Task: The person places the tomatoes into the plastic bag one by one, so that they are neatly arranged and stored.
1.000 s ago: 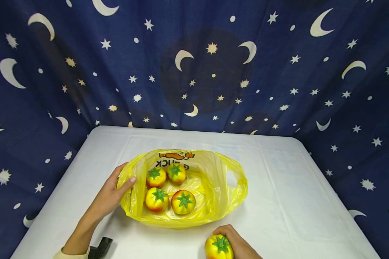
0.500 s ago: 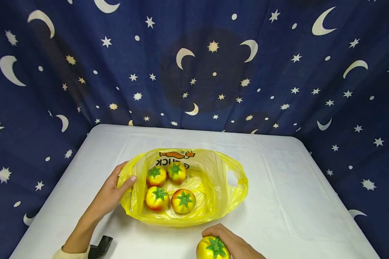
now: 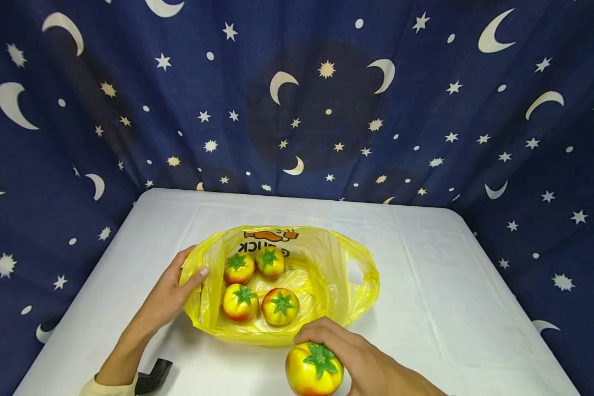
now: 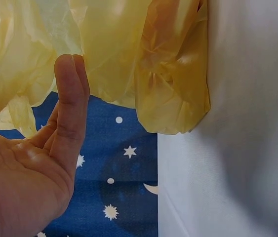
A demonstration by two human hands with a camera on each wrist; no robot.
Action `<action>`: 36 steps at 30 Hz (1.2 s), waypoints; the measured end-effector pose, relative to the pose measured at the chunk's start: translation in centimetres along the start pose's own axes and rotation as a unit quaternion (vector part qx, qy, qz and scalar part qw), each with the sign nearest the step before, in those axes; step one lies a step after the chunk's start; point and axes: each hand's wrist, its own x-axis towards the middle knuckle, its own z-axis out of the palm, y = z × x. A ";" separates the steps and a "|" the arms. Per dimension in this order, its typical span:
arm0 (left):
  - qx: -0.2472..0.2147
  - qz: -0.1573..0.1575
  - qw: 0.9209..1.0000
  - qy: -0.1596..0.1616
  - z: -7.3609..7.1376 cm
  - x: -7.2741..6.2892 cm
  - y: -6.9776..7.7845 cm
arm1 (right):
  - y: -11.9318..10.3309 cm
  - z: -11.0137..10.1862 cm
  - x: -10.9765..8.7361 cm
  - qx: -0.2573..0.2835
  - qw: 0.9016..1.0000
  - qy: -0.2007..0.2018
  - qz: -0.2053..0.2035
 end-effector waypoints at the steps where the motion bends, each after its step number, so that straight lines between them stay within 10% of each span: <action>1: -0.001 0.000 1.000 0.000 0.0 0.0 0.0 | -0.1 -0.2 0.3 -0.015 1.000 0.006 -0.016; 11: -0.006 0.002 1.000 0.000 -0.1 0.0 -0.1 | -1.0 -2.6 3.3 -0.097 0.993 0.040 -0.054; 36: -0.016 -0.008 1.000 -0.005 -0.1 0.1 0.0 | 4.9 -6.6 9.1 -0.169 0.977 -0.001 0.129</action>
